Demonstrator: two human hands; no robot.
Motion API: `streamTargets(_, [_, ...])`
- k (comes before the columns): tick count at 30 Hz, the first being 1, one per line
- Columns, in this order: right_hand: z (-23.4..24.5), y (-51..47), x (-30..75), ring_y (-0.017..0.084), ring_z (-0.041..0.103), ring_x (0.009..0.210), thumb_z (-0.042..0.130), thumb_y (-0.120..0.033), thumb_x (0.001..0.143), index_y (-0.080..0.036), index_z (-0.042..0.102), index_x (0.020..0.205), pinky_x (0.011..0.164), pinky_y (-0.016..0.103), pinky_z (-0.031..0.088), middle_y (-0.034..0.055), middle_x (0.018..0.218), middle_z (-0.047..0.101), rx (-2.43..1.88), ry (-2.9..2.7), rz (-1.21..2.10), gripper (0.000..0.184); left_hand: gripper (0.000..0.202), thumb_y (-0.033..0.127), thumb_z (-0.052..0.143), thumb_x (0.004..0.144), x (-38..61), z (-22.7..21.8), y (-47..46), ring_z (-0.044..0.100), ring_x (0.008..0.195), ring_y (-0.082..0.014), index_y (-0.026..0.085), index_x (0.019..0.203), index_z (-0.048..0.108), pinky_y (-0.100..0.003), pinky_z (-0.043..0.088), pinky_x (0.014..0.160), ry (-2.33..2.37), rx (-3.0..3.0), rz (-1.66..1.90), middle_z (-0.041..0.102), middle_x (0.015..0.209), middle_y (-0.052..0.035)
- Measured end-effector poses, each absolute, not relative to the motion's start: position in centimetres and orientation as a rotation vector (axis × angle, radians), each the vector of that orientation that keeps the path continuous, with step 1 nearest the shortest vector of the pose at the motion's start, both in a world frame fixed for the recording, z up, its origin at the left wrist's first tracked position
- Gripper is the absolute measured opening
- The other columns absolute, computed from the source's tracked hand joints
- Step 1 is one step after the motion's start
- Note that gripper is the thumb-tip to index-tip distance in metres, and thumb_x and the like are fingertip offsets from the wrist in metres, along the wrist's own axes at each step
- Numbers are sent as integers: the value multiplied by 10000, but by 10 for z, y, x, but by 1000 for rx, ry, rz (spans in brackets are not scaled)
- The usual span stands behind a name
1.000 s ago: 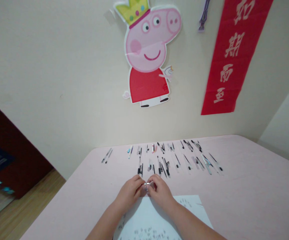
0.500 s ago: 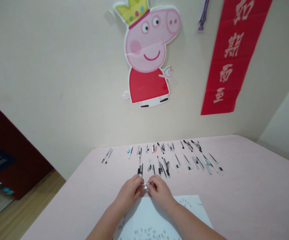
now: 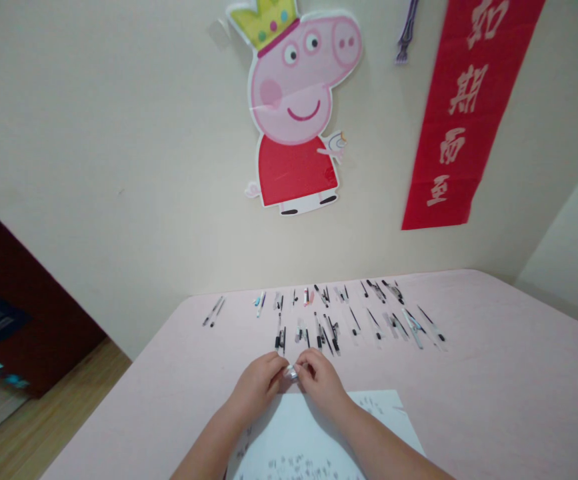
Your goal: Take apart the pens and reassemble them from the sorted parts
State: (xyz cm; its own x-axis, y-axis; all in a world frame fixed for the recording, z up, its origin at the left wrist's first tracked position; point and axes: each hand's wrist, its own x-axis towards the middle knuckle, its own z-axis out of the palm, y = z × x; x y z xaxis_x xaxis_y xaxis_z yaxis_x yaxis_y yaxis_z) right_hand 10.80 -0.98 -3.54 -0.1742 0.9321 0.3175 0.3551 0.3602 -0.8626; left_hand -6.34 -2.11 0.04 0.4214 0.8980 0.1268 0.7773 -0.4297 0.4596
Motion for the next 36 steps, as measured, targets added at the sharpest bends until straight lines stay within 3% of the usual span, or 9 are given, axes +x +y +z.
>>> streamTargets(15, [-31, -15, 110, 142, 549, 694, 546, -65, 700, -209, 624, 782, 654, 257, 399, 3, 844, 577, -1248, -1825, 765, 183, 225, 230, 353, 913, -72, -3, -15, 560, 829, -192, 205, 934, 575, -303, 428, 752, 1537, 2312, 687, 602, 882, -60])
streamTargets(24, [-27, -18, 110, 165, 581, 818, 602, -81, 710, -239, 680, 772, 720, 264, 409, 9, 901, 596, -1246, -1918, 769, 187, 208, 248, 361, 919, -73, -7, -15, 559, 821, -191, 197, 915, 563, -310, 431, 748, 1542, 2290, 736, 593, 870, -55])
streamTargets(32, [-28, -18, 110, 158, 583, 838, 593, -64, 697, -229, 669, 771, 756, 256, 404, 3, 904, 602, -1243, -1905, 780, 196, 188, 257, 386, 913, -73, -9, -14, 561, 830, -192, 195, 906, 563, -311, 434, 750, 1541, 2285, 720, 597, 877, -55])
streamTargets(36, [-31, -16, 109, 154, 567, 768, 571, -70, 690, -214, 631, 793, 703, 257, 400, 3, 868, 593, -1246, -1849, 774, 187, 182, 250, 389, 909, -72, -6, -14, 562, 836, -191, 195, 915, 563, -309, 432, 755, 1536, 2288, 719, 599, 881, -56])
